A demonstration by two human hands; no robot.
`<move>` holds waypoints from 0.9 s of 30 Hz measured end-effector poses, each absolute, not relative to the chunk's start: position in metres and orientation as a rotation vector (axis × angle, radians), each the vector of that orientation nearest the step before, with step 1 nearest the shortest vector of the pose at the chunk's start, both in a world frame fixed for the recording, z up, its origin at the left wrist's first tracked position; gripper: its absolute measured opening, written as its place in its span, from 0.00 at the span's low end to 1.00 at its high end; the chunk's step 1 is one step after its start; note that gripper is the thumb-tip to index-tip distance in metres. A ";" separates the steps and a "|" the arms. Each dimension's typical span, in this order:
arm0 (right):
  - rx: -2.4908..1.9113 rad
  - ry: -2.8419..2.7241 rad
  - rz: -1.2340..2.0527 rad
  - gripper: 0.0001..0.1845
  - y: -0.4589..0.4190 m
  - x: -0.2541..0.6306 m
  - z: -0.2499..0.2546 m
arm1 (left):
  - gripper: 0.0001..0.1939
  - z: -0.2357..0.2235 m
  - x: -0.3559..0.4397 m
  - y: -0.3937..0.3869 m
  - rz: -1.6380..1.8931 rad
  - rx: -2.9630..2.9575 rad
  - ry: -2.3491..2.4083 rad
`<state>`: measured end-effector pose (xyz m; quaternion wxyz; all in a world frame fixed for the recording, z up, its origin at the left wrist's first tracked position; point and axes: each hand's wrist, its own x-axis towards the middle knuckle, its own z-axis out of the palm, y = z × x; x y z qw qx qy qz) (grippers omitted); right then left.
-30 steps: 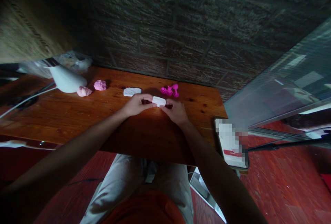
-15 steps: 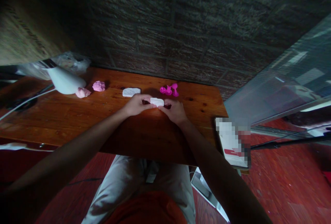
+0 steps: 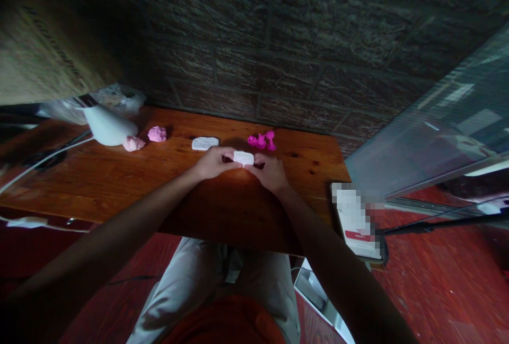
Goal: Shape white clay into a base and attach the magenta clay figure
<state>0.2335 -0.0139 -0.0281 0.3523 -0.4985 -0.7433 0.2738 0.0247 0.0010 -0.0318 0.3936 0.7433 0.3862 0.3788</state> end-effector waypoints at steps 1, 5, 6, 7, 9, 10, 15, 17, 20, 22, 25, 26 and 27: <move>-1.303 -1.936 0.691 0.12 -0.014 0.233 -0.027 | 0.08 -0.032 0.025 0.001 0.962 1.894 0.983; -1.267 -1.899 0.749 0.10 -0.017 0.233 -0.026 | 0.10 -0.030 0.025 -0.001 0.985 1.880 0.955; -1.235 -1.864 0.803 0.10 -0.017 0.233 -0.026 | 0.12 -0.030 0.025 -0.001 0.993 1.868 0.937; -1.198 -1.825 0.864 0.11 -0.018 0.233 -0.025 | 0.15 -0.030 0.025 -0.002 1.000 1.856 0.920; -1.126 -1.766 0.968 0.14 -0.019 0.232 -0.022 | 0.17 -0.030 0.024 -0.002 1.021 1.830 0.887; -1.099 -1.750 0.993 0.15 -0.020 0.231 -0.021 | 0.17 -0.029 0.023 -0.002 1.028 1.816 0.874; -1.081 -1.645 0.947 0.18 -0.018 0.229 -0.016 | 0.20 -0.026 0.020 -0.003 1.004 1.713 0.835; -1.086 -1.613 0.985 0.19 -0.017 0.229 -0.017 | 0.24 -0.024 0.019 -0.003 1.046 1.640 0.855; -1.130 -1.633 1.055 0.21 -0.016 0.231 -0.017 | 0.28 -0.020 0.018 -0.002 1.150 1.525 0.922; -1.161 -1.647 1.081 0.21 -0.017 0.231 -0.015 | 0.28 -0.018 0.018 -0.002 1.178 1.474 0.951; -1.159 -1.653 1.104 0.21 -0.018 0.231 -0.014 | 0.24 -0.017 0.020 -0.001 1.202 1.399 0.974; -1.152 -1.651 1.108 0.21 -0.018 0.231 -0.014 | 0.23 -0.017 0.020 -0.001 1.211 1.378 0.979; -1.143 -1.647 1.109 0.21 -0.018 0.230 -0.015 | 0.22 -0.018 0.021 -0.001 1.217 1.361 0.981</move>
